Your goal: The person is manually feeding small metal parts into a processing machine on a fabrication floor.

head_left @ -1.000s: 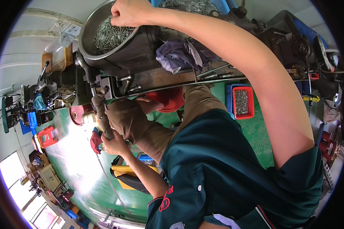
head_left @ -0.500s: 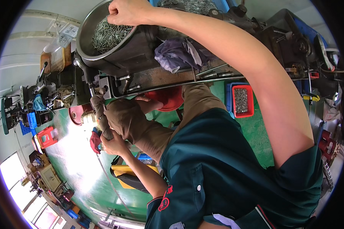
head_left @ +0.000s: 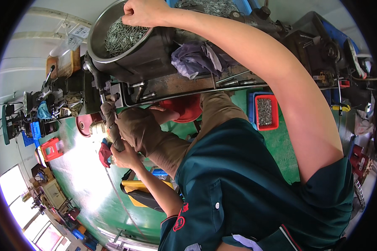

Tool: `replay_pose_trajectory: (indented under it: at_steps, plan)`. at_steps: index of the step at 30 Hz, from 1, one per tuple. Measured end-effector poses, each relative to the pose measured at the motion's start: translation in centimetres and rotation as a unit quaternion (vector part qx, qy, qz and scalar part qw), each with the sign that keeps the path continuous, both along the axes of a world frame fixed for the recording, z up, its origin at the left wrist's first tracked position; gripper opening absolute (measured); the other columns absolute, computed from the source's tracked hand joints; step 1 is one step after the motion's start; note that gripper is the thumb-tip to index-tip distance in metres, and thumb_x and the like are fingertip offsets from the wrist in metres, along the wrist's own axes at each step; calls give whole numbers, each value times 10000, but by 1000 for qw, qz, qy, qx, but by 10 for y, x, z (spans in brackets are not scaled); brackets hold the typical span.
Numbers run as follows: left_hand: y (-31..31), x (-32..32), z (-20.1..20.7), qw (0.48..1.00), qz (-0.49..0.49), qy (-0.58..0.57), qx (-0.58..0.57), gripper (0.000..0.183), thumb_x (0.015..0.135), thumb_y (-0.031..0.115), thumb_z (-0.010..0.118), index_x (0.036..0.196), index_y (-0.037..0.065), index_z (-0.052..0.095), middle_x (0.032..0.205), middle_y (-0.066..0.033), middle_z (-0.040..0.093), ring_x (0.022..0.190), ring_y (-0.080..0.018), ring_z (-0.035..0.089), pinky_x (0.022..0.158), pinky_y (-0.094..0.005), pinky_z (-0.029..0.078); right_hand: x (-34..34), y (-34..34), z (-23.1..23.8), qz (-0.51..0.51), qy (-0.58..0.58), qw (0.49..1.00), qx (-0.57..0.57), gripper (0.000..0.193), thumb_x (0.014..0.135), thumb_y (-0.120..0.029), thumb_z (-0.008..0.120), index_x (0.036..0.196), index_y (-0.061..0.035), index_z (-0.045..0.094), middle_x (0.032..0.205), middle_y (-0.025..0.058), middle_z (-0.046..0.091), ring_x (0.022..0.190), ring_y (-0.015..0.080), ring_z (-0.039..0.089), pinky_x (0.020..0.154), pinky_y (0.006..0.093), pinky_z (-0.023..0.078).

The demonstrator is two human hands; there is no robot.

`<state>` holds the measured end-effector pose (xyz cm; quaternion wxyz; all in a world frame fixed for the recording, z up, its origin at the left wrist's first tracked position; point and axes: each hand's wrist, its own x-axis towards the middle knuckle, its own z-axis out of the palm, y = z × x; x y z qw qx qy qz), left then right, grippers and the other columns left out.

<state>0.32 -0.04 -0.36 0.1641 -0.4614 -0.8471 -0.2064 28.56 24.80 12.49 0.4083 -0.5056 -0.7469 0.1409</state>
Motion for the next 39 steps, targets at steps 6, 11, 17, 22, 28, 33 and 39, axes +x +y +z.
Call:
replay_pose_trajectory:
  at_steps: [6,11,17,22,28,33,39]
  plan:
    - [0,2,2,1000,-2,-2,-3,304,610,305,637,796,67,607,610,-156,569,573,-338,547,502,-435,396,-1,1,-1,2,1,1000,5,198,628,-219,551,650,-34,618,723,187,593,698,327,579,622,408,458]
    - [0,4,3,1000,-5,-2,-1,303,611,305,637,792,64,606,607,-157,569,568,-340,546,501,-436,395,-1,3,-4,2,3,1000,5,196,627,-224,553,645,-40,617,719,182,594,701,325,579,618,404,457]
    - [0,3,3,1000,-5,-1,-2,302,613,307,637,785,61,605,600,-156,568,560,-341,546,495,-435,392,-1,2,-5,3,12,1000,3,193,626,-224,554,645,-42,614,713,175,594,697,319,580,615,400,456]
    - [0,4,4,1000,-9,-2,3,297,615,307,637,780,62,604,597,-155,568,555,-342,546,490,-435,391,0,4,-6,2,13,1000,23,195,627,-227,559,637,-38,607,704,177,593,689,318,580,611,398,456]
    - [1,3,3,1000,-11,8,2,290,611,297,639,777,63,603,596,-153,569,552,-338,547,487,-431,392,0,3,-7,1,25,999,21,199,630,-231,563,633,-36,604,690,179,590,679,318,580,611,397,455]
    - [1,3,3,1000,-16,2,9,288,609,297,638,775,64,603,592,-152,569,549,-339,548,485,-428,394,0,4,-7,-1,32,999,31,206,634,-235,562,630,-33,602,689,180,589,680,318,580,611,396,455]
    - [0,3,3,1000,1,1,-3,299,609,315,634,776,69,604,592,-153,568,550,-338,548,491,-434,394,0,2,-6,0,37,999,26,214,638,-237,558,623,-27,594,686,186,586,673,321,577,602,401,449]
